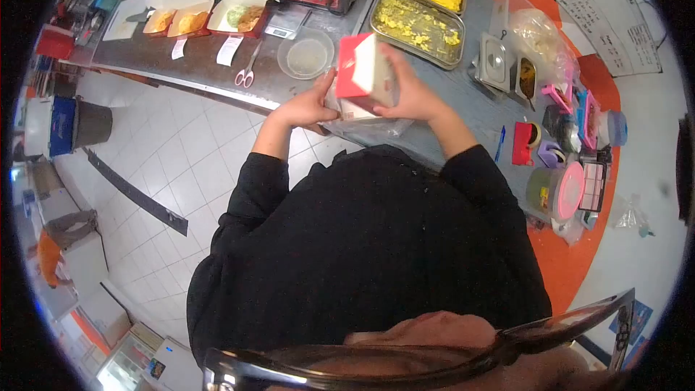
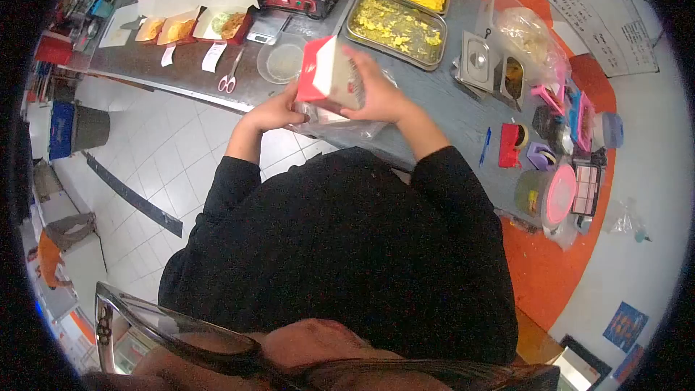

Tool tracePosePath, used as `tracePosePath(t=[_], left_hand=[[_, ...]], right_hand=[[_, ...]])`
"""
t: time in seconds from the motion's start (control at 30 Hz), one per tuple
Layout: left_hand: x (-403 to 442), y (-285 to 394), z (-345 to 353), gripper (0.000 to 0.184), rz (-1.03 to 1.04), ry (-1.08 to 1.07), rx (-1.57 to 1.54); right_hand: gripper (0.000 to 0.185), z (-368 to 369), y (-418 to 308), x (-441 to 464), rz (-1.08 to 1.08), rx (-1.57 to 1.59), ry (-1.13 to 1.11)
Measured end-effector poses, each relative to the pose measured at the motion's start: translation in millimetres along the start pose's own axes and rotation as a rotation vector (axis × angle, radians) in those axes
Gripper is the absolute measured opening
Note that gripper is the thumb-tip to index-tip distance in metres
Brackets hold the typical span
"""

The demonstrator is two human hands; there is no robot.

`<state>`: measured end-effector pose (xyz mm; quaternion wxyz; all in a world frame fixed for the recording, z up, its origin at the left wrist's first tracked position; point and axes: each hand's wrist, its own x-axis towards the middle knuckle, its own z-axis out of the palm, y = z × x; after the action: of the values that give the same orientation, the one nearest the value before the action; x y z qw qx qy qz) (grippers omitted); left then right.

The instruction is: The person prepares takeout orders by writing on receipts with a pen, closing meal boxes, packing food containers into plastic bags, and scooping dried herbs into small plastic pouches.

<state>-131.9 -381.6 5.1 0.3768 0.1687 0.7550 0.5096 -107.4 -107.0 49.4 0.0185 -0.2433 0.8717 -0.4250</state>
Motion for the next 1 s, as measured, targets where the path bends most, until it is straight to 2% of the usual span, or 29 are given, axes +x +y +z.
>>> tracePosePath(t=[0.07, 0.13, 0.23, 0.3, 0.37, 0.4, 0.43, 0.5, 0.53, 0.6, 0.63, 0.7, 0.73, 0.77, 0.83, 0.9, 0.97, 1.0], left_hand=[[-0.7, -4.4, -10.2, 0.101, -0.041, -0.09, -0.187], [-2.1, -8.0, -10.9, 0.104, 0.074, 0.011, -0.074], [0.0, 1.7, 8.3, 0.108, 0.123, 0.073, 0.115], [1.6, 12.4, 24.3, 0.108, 0.111, 0.093, 0.264], [0.2, 13.0, 37.4, 0.105, 0.113, 0.177, 0.383], [-4.9, 18.5, 40.1, 0.099, 0.109, 0.183, 0.335], [-4.6, 17.0, 42.6, 0.099, 0.112, 0.183, 0.328], [-4.5, 9.3, 45.3, 0.094, 0.111, 0.242, 0.171], [-0.9, -0.9, 45.2, 0.094, 0.115, 0.232, 0.176], [9.5, -11.2, 39.0, 0.09, 0.265, 0.341, 0.366], [12.6, -7.7, 34.5, 0.088, 0.322, 0.375, 0.432], [6.7, 28.7, 30.1, 0.085, 0.075, 0.319, 0.016], [10.4, 36.1, 31.3, 0.081, 0.093, 0.334, -0.015], [15.3, 44.2, 32.2, 0.081, 0.118, 0.307, -0.006], [26.7, 60.5, 34.8, 0.077, -0.015, 0.166, 0.105], [45.6, 61.7, 53.6, 0.072, 0.144, 0.157, 0.074], [49.0, 97.9, 66.3, 0.065, 0.114, 0.156, 0.125], [52.4, 107.9, 67.1, 0.062, 0.151, 0.192, 0.211]], right_hand=[[0.113, 11.3, 13.1, 5.2, -0.038, -0.067, -0.093], [0.111, 13.9, 26.8, 3.2, 0.048, -0.395, -0.353], [0.11, 16.2, 27.9, 7.5, -0.039, -0.413, -0.417], [0.112, 1.3, 20.9, 4.9, -0.111, -0.45, -0.409], [0.111, -16.4, 13.3, -5.7, 0.033, -0.293, -0.214], [0.102, -24.7, 16.9, -14.9, 0.091, -0.275, -0.127], [0.102, -16.6, 38.2, -25.1, 0.094, -0.28, -0.133], [0.074, 14.8, 89.5, -51.2, 0.642, -0.204, 0.502], [0.074, 14.4, 87.9, -57.1, 0.649, -0.204, 0.512], [0.048, 9.0, 79.4, -67.4, 0.941, 0.513, 0.227], [0.048, -0.1, 80.5, -69.4, 0.94, 0.511, 0.251], [0.034, -24.2, 83.0, -80.3, 0.884, 0.547, 0.466], [0.034, -37.0, 83.2, -88.4, 0.885, 0.538, 0.5], [0.032, -49.5, 82.2, -96.9, 0.851, 0.571, 0.459], [0.029, -71.0, 77.9, -110.9, 0.813, 0.594, 0.466], [0.023, -90.5, 66.9, -122.6, 0.798, 0.256, 0.48], [0.019, -110.7, 48.7, -132.6, 0.635, 0.176, 0.598], [0.019, -119.5, 41.3, -137.6, 0.569, 0.367, 0.583]])
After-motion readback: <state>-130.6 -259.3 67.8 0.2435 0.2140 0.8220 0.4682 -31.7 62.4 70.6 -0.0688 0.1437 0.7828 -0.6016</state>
